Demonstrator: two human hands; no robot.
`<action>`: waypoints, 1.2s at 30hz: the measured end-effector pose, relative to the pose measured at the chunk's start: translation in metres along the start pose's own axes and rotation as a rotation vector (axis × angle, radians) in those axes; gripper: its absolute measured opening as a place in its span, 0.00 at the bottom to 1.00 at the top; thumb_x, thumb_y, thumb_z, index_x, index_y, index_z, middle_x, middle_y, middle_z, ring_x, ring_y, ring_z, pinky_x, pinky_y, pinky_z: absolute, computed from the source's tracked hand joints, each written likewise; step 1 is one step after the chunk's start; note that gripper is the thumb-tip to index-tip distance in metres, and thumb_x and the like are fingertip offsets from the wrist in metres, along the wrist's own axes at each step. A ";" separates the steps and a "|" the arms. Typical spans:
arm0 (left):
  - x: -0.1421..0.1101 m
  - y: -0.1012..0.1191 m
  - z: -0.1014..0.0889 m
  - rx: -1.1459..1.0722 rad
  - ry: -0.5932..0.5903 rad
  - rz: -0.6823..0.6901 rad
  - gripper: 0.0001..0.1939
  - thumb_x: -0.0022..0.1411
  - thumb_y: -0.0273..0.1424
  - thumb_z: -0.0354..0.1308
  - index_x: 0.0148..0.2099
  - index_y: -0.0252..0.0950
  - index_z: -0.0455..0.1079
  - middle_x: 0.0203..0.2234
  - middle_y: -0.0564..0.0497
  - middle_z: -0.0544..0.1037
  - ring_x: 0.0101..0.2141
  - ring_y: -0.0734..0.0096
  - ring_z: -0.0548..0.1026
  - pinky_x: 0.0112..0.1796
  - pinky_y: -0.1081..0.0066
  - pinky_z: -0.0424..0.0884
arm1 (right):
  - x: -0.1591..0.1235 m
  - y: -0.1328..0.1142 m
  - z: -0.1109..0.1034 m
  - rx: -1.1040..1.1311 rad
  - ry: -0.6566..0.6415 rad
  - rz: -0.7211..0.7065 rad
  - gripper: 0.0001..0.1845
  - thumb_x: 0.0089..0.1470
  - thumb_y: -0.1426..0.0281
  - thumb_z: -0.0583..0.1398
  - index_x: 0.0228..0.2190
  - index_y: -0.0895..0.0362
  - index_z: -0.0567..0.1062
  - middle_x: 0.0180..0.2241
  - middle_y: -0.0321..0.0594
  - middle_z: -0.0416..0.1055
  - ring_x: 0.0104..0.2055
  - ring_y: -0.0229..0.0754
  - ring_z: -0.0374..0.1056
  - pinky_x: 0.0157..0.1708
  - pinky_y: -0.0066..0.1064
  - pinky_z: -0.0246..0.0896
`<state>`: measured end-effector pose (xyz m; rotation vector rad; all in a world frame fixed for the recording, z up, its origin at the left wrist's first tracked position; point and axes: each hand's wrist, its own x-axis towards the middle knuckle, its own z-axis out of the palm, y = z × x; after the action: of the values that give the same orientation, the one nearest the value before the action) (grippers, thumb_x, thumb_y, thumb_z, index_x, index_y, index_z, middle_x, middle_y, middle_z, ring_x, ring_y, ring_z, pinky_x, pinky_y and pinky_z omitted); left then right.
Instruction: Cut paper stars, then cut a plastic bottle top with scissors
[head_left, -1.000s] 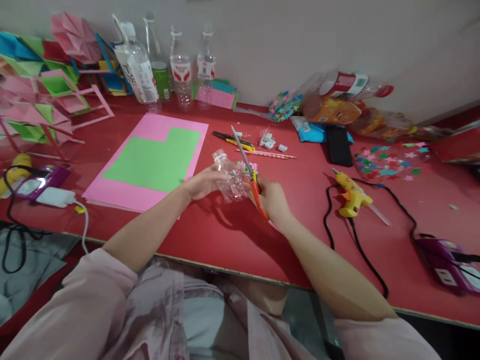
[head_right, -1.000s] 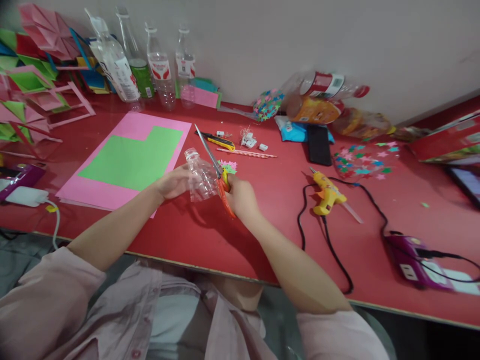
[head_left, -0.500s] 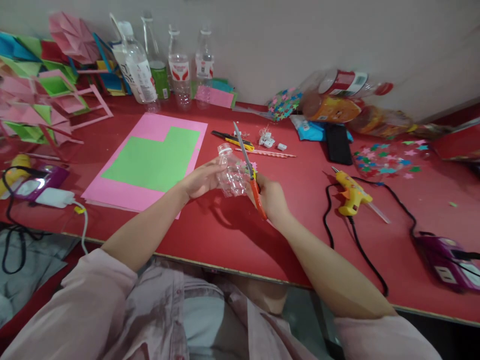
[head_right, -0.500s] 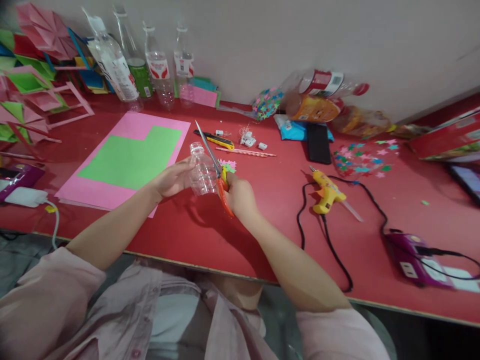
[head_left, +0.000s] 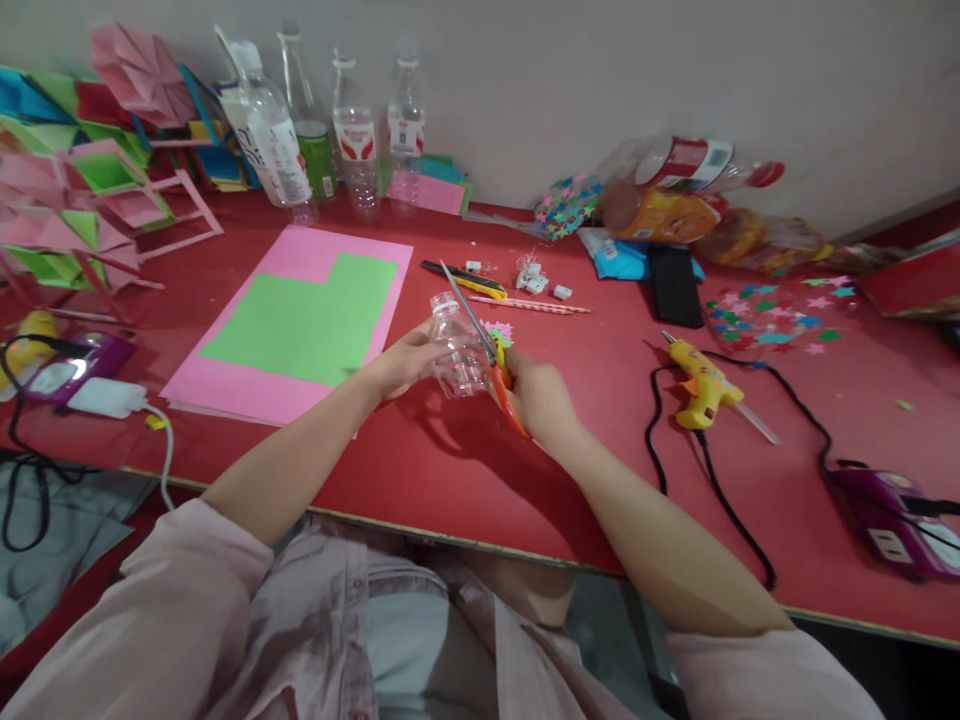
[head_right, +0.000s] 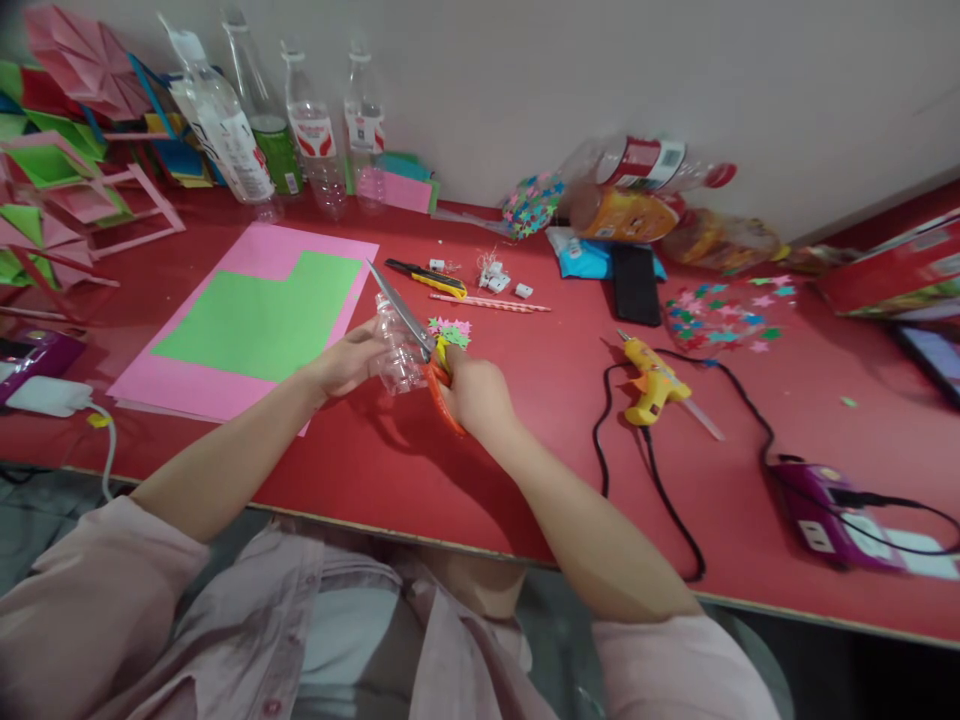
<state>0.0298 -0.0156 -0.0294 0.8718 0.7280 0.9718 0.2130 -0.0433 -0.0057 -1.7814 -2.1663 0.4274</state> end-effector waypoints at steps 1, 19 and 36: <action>0.000 0.000 0.001 0.009 0.021 -0.001 0.18 0.51 0.32 0.67 0.45 0.37 0.70 0.39 0.46 0.82 0.48 0.55 0.78 0.53 0.52 0.71 | 0.000 0.000 0.000 0.001 -0.002 -0.003 0.15 0.52 0.55 0.51 0.25 0.53 0.63 0.18 0.35 0.56 0.22 0.38 0.47 0.25 0.32 0.40; 0.016 0.034 -0.020 -0.171 0.616 0.217 0.06 0.65 0.31 0.51 0.34 0.37 0.62 0.25 0.51 0.76 0.39 0.66 0.81 0.44 0.64 0.76 | -0.011 -0.005 -0.020 0.513 -0.454 -0.039 0.28 0.46 0.43 0.61 0.22 0.53 0.60 0.17 0.27 0.55 0.19 0.33 0.52 0.22 0.29 0.45; 0.017 0.026 -0.025 -0.090 0.666 0.262 0.05 0.64 0.32 0.53 0.35 0.40 0.61 0.25 0.54 0.73 0.34 0.70 0.79 0.36 0.71 0.74 | -0.012 -0.009 -0.016 0.460 -0.455 -0.020 0.29 0.49 0.42 0.58 0.19 0.52 0.57 0.16 0.27 0.51 0.18 0.33 0.49 0.21 0.30 0.43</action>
<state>0.0057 0.0150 -0.0203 0.5639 1.1381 1.5481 0.2137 -0.0566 0.0123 -1.5034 -2.1129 1.3150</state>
